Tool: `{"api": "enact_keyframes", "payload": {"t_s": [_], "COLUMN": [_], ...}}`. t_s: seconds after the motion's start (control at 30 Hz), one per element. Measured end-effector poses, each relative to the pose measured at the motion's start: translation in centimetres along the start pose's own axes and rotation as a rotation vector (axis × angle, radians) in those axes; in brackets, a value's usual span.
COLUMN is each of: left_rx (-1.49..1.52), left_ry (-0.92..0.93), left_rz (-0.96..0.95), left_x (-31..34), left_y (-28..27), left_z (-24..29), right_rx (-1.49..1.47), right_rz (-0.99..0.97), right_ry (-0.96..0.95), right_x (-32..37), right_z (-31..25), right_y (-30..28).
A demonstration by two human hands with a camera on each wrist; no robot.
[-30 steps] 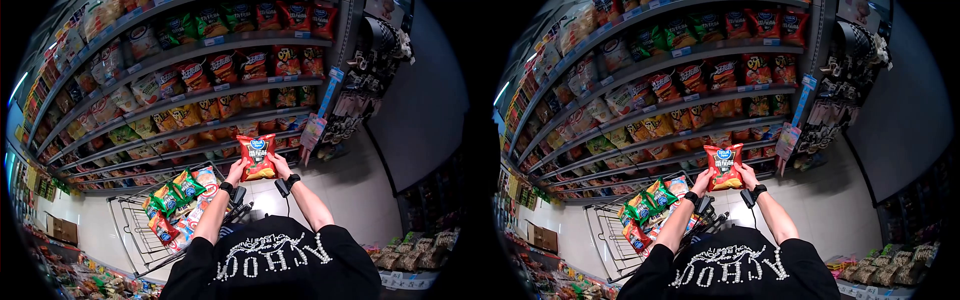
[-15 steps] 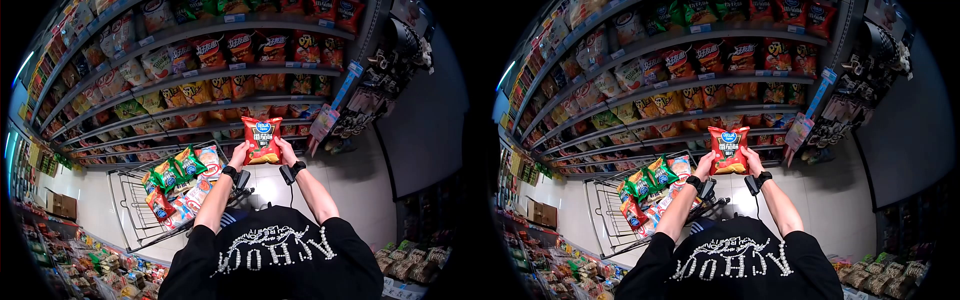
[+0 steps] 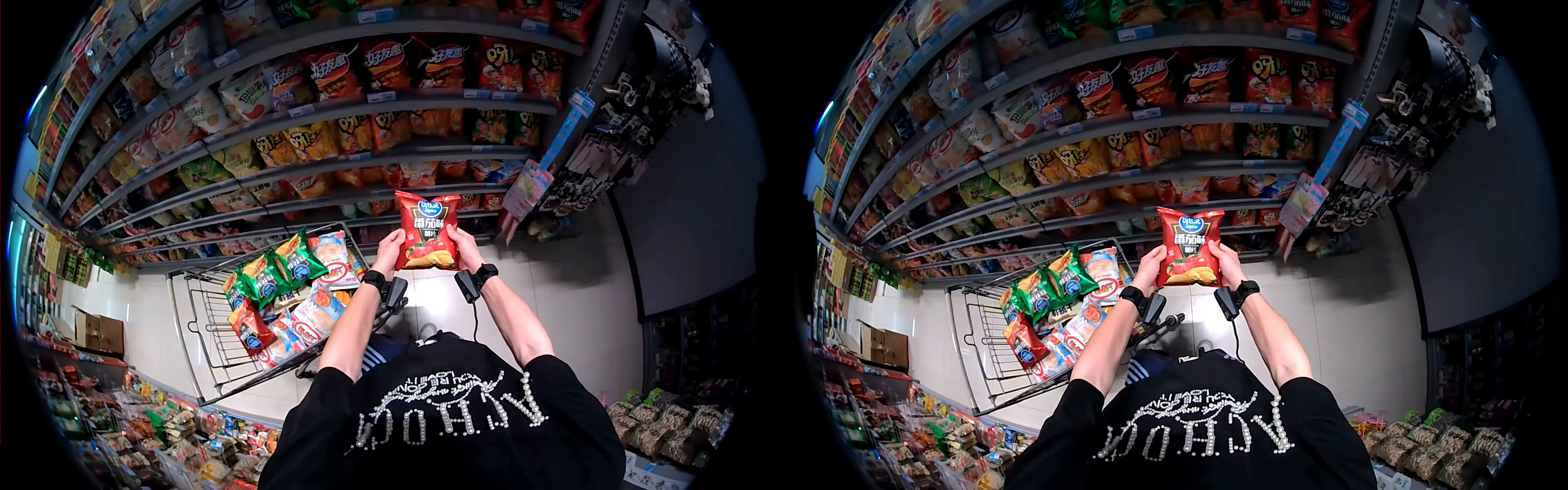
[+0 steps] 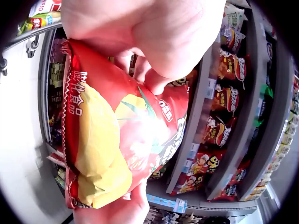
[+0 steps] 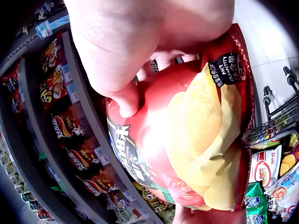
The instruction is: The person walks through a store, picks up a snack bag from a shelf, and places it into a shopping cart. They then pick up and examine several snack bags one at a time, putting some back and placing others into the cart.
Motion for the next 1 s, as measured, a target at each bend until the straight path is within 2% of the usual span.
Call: {"api": "enact_keyframes", "payload": {"t_s": [0.07,0.13,0.2,0.27,0.33,0.37,0.47,0.53,0.6,0.67,0.7,0.73,0.8,0.87,0.93,1.0], "left_rx": [-0.013,-0.105,-0.433,-0.413,-0.39,-0.448,-0.42,-0.374,-0.402,-0.442,-0.454,-0.485,-0.626,-0.656,-0.695,-0.714], "left_ry": [-0.057,0.011,0.208,0.215,0.454,0.466,0.691,0.869,1.001,1.094,1.102,1.157,1.244,1.176,1.27,1.271], "left_rz": [-0.042,-0.109,-0.154,-0.229,-0.221,-0.217,-0.198,-0.206,-0.135,-0.076,-0.085,-0.079,-0.013,-0.056,-0.126,-0.161], "left_x": [1.4,-0.9,-1.2,-1.9,-3.1,-4.0,-6.4,-7.2,-5.2,-4.9,-4.6,-5.1,-6.1,-7.4,-8.9,-10.9], "left_y": [3.0,4.9,8.1,10.8,12.9,13.9,17.3,19.9,22.3,24.1,25.2,26.2,28.2,30.3,32.5,34.3], "left_z": [3.7,5.4,9.3,12.1,15.6,17.5,23.5,28.1,33.4,37.7,39.5,41.1,44.0,46.1,47.8,48.7], "right_rx": [0.089,0.096,0.094,0.172,0.341,0.398,0.653,0.565,0.454,0.657,0.624,0.612,0.767,0.907,0.945,0.943], "right_rz": [0.079,0.102,0.138,0.118,0.087,0.09,0.123,0.129,0.014,-0.013,-0.144,-0.228,-0.117,0.016,0.075,0.089], "right_ry": [0.019,-0.041,-0.093,-0.153,-0.196,-0.27,-0.519,-0.785,-0.815,-0.862,-0.985,-0.977,-1.196,-1.318,-1.36,-1.397], "right_x": [-0.5,-2.7,-4.1,-5.3,-7.4,-8.7,-12.3,-11.9,-10.8,-5.7,-6.2,-5.5,-7.6,-8.2,-8.9,-9.9], "right_z": [-0.6,-1.9,-4.7,-8.7,-13.0,-15.7,-24.0,-29.9,-34.9,-39.5,-41.1,-42.6,-46.0,-49.1,-51.9,-54.1], "right_y": [-0.8,-1.4,-1.3,-0.3,0.5,1.2,2.3,5.3,8.4,12.9,13.6,14.9,15.0,14.8,14.8,14.7]}}
Point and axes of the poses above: each hand's wrist, its own x-axis away from the middle knuckle, its own y-axis out of the palm, z = x × y, the point moved 5 cm from there along -x, towards the middle knuckle, and after that the axes turned 4 degrees about z, right-handed, at the moved point
